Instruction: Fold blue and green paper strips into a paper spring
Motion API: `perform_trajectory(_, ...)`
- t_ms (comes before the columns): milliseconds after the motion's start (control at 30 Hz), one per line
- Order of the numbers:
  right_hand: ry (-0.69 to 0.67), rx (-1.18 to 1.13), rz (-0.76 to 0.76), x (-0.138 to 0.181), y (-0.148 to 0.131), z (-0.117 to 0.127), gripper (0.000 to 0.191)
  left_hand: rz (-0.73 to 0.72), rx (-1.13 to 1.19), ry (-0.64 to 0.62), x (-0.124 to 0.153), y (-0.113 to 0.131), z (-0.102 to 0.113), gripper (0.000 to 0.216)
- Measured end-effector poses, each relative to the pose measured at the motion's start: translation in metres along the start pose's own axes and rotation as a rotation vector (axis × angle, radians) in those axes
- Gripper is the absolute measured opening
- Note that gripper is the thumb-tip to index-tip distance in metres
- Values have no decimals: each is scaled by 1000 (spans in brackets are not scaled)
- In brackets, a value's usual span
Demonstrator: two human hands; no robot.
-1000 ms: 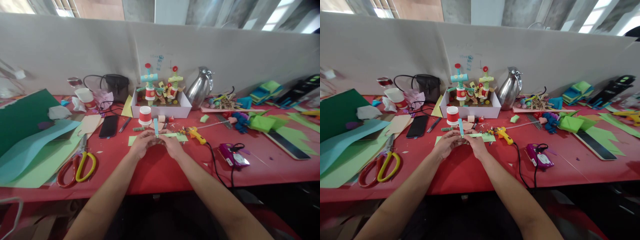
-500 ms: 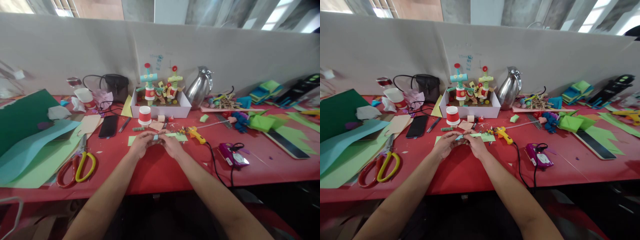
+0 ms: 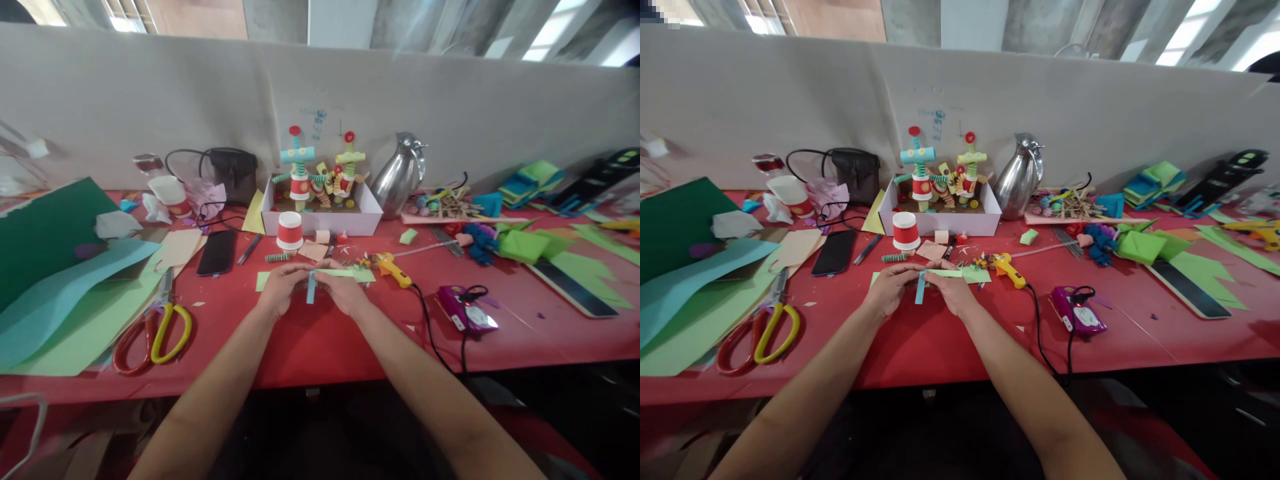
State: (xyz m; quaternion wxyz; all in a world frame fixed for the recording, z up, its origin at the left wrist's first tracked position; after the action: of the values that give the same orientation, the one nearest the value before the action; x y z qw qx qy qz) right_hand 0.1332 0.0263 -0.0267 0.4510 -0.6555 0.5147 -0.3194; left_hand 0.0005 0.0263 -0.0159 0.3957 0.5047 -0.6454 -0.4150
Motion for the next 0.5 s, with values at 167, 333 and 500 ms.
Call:
perform_trajectory(167,-8,21,7,-3,3,3,26,49,22,-17,-1,0,3,17)
perform_trajectory(333,16,73,15,-3,4,5,26,34,-6,-49,0,-1,2,21)
perform_trajectory(500,36,159,84,-2,0,3,25,-33,31,-59,1,1,-4,24)
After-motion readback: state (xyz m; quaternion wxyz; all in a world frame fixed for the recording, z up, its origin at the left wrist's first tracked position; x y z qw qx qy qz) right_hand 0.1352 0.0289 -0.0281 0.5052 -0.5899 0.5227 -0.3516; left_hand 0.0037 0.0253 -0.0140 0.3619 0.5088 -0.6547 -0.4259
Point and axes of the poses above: each hand's wrist, its own x-axis away from the middle knuckle, its own z-axis out of the back of the hand, y = z × x, the point moved 4 cm from there along -x, towards the middle knuckle, and after that the axes turned 4 degrees about -y, right-handed, at the moved point
